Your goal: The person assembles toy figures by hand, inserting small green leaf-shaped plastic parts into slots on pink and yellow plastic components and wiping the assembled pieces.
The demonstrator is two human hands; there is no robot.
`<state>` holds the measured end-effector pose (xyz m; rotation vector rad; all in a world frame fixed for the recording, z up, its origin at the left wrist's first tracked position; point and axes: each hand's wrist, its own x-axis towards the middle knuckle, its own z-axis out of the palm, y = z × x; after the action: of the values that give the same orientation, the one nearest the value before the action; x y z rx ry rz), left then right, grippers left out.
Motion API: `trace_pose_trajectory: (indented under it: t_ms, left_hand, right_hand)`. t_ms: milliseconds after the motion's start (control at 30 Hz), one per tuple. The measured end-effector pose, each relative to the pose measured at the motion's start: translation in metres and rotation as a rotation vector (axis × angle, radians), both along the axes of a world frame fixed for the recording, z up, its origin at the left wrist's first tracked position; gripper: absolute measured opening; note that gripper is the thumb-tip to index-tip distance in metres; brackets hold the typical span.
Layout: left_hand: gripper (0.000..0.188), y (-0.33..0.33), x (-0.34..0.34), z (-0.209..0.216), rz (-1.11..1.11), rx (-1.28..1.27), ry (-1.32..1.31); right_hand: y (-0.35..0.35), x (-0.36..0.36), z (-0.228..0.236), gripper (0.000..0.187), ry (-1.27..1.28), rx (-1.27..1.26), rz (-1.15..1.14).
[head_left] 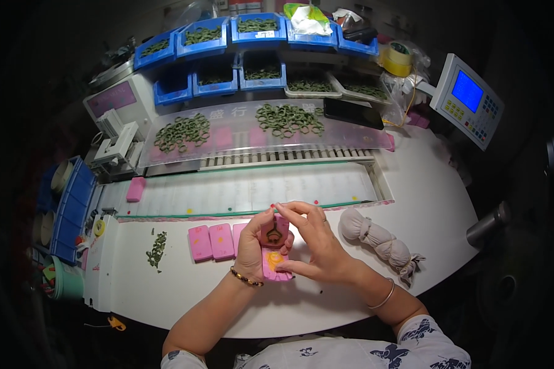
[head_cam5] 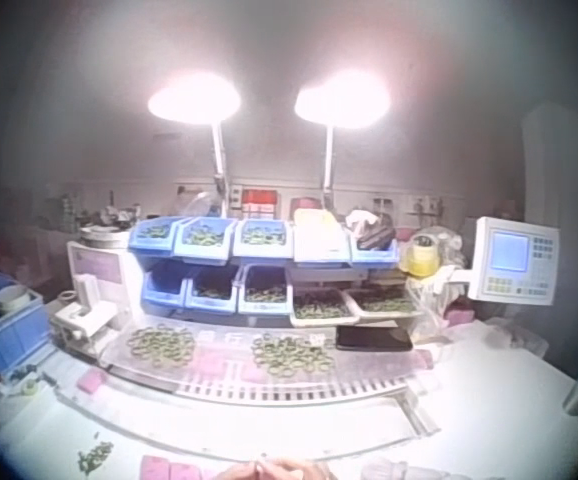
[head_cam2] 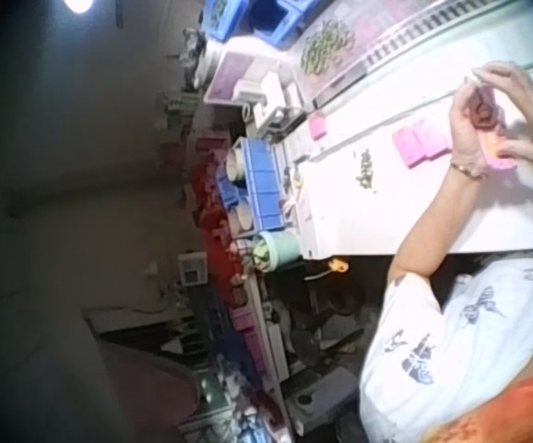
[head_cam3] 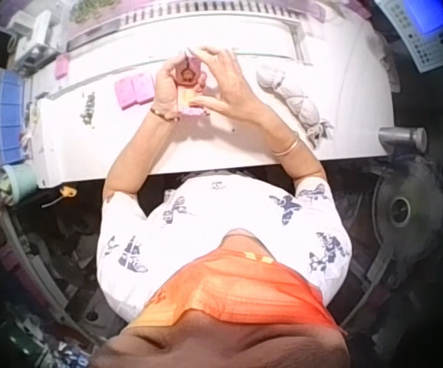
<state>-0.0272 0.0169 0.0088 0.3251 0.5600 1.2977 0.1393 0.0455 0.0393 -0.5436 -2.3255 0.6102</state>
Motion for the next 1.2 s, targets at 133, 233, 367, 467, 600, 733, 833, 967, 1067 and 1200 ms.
trace_pose_trajectory:
  t_ms: [133, 233, 367, 467, 600, 733, 833, 967, 1067, 1200]
  left_hand:
    - [0.025, 0.001, -0.002, -0.007, 0.011, 0.082, 0.059]
    - [0.023, -0.001, 0.002, -0.011, 0.037, 0.002, 0.029]
    - [0.017, -0.001, 0.009, -0.018, 0.199, 0.016, 0.253]
    - [0.021, 0.003, 0.008, -0.019, 0.258, 0.023, 0.249]
    - [0.03, 0.003, 0.012, 0.008, 0.277, 0.023, 0.263]
    - [0.036, 0.007, -0.001, -0.006, 0.274, -0.074, 0.109]
    - [0.047, 0.005, -0.008, -0.01, 0.136, 0.03, 0.115]
    - [0.048, -0.004, 0.001, 0.002, -0.144, 0.074, 0.168]
    - [0.03, -0.011, 0.006, 0.014, -0.222, 0.14, 0.144]
    - [0.019, -0.01, 0.004, 0.009, -0.22, 0.19, 0.123]
  right_hand:
    - [-0.004, -0.004, 0.002, 0.055, 0.028, 0.19, -0.095]
    - [-0.004, -0.006, -0.001, 0.032, 0.09, 0.257, -0.129]
    - [-0.01, -0.011, -0.005, 0.021, 0.172, 0.255, -0.146]
    - [-0.015, -0.012, -0.002, 0.021, 0.097, 0.333, -0.107]
    - [-0.01, -0.005, 0.002, 0.021, 0.147, 0.256, -0.09]
    - [-0.011, -0.001, 0.021, 0.022, 0.404, 0.034, -0.047]
    - [-0.004, 0.002, 0.024, 0.022, 0.467, 0.051, -0.088]
    - [0.007, 0.01, 0.014, 0.027, 0.427, 0.335, -0.244]
    - [0.006, 0.012, 0.008, 0.024, 0.307, 0.511, -0.237]
    - [0.007, 0.011, 0.003, 0.019, 0.298, 0.39, -0.18]
